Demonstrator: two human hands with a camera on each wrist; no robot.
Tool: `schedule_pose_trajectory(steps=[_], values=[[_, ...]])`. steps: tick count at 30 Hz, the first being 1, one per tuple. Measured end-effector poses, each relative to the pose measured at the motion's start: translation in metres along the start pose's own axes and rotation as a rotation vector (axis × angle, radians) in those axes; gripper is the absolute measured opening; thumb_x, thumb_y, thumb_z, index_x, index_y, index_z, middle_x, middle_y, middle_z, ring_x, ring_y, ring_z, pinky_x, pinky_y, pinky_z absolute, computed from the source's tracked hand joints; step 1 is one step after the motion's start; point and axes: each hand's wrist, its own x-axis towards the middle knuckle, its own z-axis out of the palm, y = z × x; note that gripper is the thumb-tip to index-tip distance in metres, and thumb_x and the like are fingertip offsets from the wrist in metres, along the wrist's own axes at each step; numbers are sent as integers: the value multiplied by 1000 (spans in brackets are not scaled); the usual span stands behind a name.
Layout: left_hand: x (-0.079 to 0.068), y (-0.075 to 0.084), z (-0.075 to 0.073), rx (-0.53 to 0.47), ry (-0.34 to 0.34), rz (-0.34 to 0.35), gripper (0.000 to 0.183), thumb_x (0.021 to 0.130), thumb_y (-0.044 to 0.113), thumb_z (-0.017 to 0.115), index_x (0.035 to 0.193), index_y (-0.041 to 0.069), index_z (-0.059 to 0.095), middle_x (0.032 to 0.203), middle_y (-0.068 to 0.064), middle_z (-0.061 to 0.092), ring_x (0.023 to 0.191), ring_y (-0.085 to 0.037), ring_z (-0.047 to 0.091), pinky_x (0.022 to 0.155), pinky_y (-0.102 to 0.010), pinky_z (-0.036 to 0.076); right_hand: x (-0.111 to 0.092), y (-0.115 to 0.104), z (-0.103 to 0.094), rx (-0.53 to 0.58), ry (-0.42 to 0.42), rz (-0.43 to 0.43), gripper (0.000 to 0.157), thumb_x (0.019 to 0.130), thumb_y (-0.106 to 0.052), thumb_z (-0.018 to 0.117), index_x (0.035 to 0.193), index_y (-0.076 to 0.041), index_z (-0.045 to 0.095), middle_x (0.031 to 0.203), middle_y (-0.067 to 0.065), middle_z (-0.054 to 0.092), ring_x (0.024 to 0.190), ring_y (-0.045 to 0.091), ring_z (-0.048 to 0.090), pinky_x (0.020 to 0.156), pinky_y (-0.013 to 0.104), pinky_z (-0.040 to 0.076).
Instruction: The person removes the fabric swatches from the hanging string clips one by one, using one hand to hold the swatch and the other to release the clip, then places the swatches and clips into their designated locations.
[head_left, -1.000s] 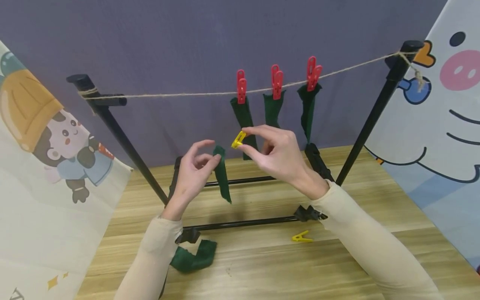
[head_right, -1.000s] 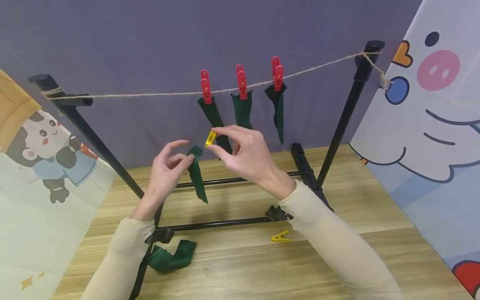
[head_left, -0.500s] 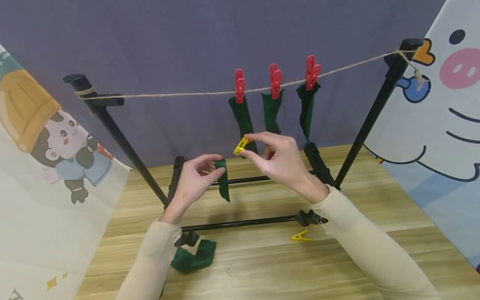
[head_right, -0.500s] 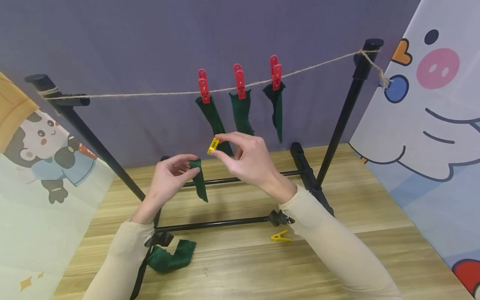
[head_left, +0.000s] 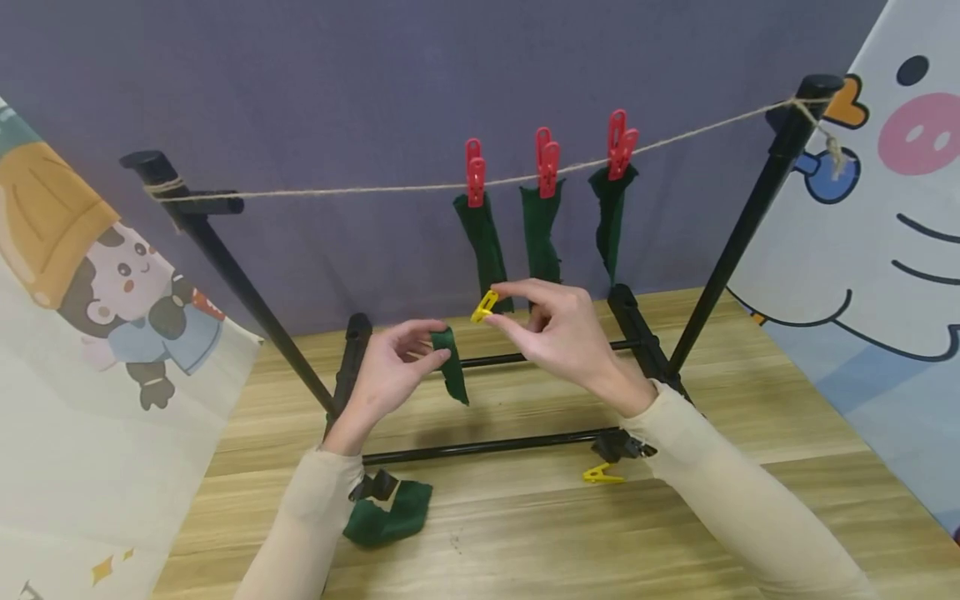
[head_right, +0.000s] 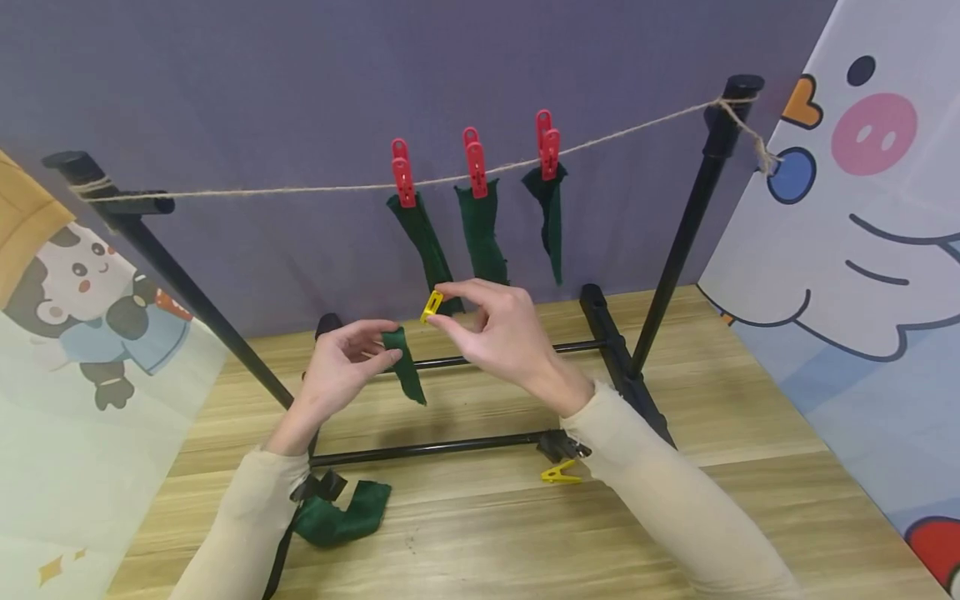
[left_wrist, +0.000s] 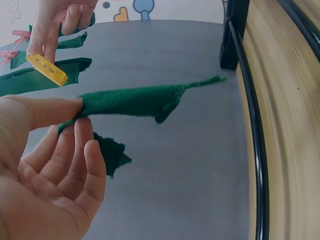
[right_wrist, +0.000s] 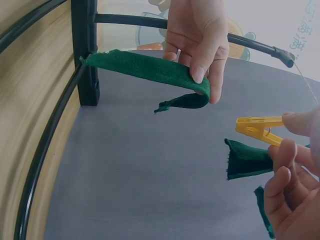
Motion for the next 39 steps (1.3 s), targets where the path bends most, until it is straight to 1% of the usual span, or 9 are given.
schedule_pose_trajectory(steps=[5, 11, 13, 19, 23, 28, 31, 35, 39], values=[[-3, -3, 4, -29, -48, -2, 36, 92, 16, 76, 128, 19, 69, 111, -9, 75, 95, -21, 71, 84, -37, 57, -5, 0, 2, 53, -18, 47, 34, 86, -18, 83, 119, -12, 75, 63, -6, 58, 38, 1, 37, 39, 20, 28], [-6, -9, 7, -25, -44, -26, 28, 94, 20, 75, 122, 19, 73, 110, -9, 77, 95, -21, 73, 80, -36, 57, -13, 3, 7, 65, -30, 79, 35, 86, -20, 83, 119, -12, 75, 66, -5, 63, 38, 0, 40, 38, 20, 30], [-8, -12, 8, -18, -44, -37, 26, 94, 22, 75, 120, 20, 74, 110, -8, 77, 97, -21, 74, 80, -35, 56, -16, 4, 8, 68, -35, 85, 35, 86, -19, 84, 119, -12, 75, 64, -5, 62, 38, 0, 40, 38, 20, 29], [-11, -17, 12, -13, -56, -71, 25, 95, 27, 74, 119, 23, 76, 108, -2, 79, 102, -19, 74, 89, -41, 58, -22, 6, 12, 85, -53, 111, 35, 86, -19, 84, 119, -11, 76, 58, -6, 59, 37, -1, 39, 37, 19, 29], [-13, -20, 13, -16, -69, -66, 24, 96, 27, 73, 119, 22, 76, 109, -2, 79, 102, -19, 74, 91, -42, 59, -27, 6, 13, 98, -69, 150, 34, 86, -20, 84, 118, -11, 76, 53, -7, 56, 36, 0, 38, 37, 20, 28], [-15, -21, 13, -19, -76, -69, 20, 97, 27, 72, 115, 22, 78, 110, -2, 79, 99, -17, 74, 85, -37, 59, -31, 6, 15, 108, -74, 191, 34, 87, -22, 83, 119, -13, 76, 51, -9, 55, 35, 1, 40, 36, 21, 29], [-15, -22, 13, -12, -76, -65, 18, 97, 27, 72, 112, 23, 79, 109, 0, 78, 95, -16, 74, 82, -35, 59, -34, 7, 16, 111, -77, 212, 33, 88, -24, 82, 119, -16, 76, 47, -9, 51, 35, 2, 39, 36, 21, 28], [-17, -25, 13, 17, -65, -44, 16, 96, 27, 72, 111, 24, 80, 107, 0, 78, 90, -16, 72, 80, -34, 58, -40, 9, 17, 124, -88, 245, 31, 89, -28, 81, 119, -21, 75, 46, -7, 49, 35, 3, 39, 36, 22, 29], [-17, -29, 15, 45, -44, -30, 16, 96, 26, 72, 109, 23, 80, 104, -1, 78, 87, -17, 71, 78, -33, 57, -45, 12, 19, 126, -97, 272, 32, 90, -30, 80, 120, -21, 75, 47, -6, 51, 35, 4, 40, 35, 24, 30]])
